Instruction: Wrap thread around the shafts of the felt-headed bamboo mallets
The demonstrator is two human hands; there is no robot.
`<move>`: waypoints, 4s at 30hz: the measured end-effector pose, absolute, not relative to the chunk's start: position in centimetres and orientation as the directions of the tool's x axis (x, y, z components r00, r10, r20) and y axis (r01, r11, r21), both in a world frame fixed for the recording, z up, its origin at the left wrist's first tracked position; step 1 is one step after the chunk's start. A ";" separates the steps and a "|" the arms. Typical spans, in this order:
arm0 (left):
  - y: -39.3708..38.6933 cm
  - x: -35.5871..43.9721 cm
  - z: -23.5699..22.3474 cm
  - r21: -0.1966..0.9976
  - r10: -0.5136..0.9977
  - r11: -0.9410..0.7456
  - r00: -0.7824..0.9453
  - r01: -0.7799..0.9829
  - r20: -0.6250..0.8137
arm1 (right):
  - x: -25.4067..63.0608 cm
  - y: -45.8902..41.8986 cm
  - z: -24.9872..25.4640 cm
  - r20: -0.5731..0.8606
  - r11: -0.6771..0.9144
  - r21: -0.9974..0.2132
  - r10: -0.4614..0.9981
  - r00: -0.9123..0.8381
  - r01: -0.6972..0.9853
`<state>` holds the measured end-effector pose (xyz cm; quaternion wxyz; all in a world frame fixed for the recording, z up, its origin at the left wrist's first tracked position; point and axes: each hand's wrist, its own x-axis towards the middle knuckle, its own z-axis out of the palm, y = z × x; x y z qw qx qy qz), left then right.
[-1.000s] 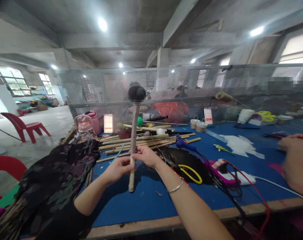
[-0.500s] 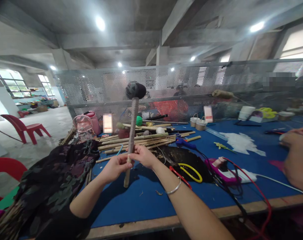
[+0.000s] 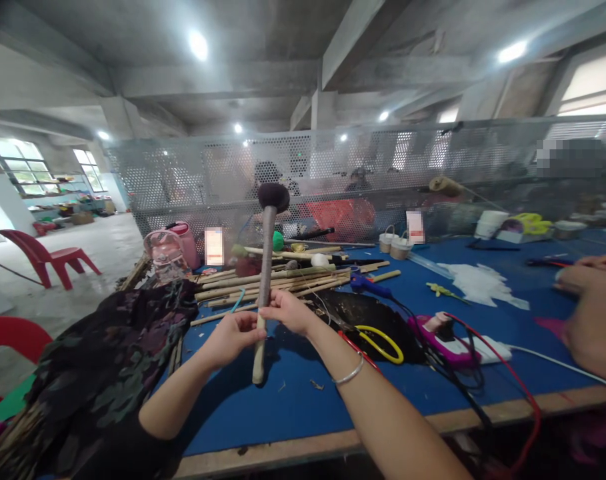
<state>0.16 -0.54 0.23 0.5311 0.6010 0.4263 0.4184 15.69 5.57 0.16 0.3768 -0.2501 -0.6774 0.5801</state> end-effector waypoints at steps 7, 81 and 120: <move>-0.2 -0.2 -0.4 0.978 0.980 -0.091 0.189 0.189 0.055 | 14.9 5.5 -0.1 0.207 0.240 -0.971 0.806 -0.554 -0.014; -0.4 0.2 -0.8 0.998 0.972 0.067 0.223 0.016 -0.069 | 15.8 6.0 -1.3 0.157 0.098 -0.987 0.774 -0.614 -0.128; -0.3 -0.1 -1.2 0.989 0.979 0.118 0.154 0.089 -0.131 | 14.6 5.3 -1.9 0.088 -0.011 -0.988 0.781 -0.618 -0.154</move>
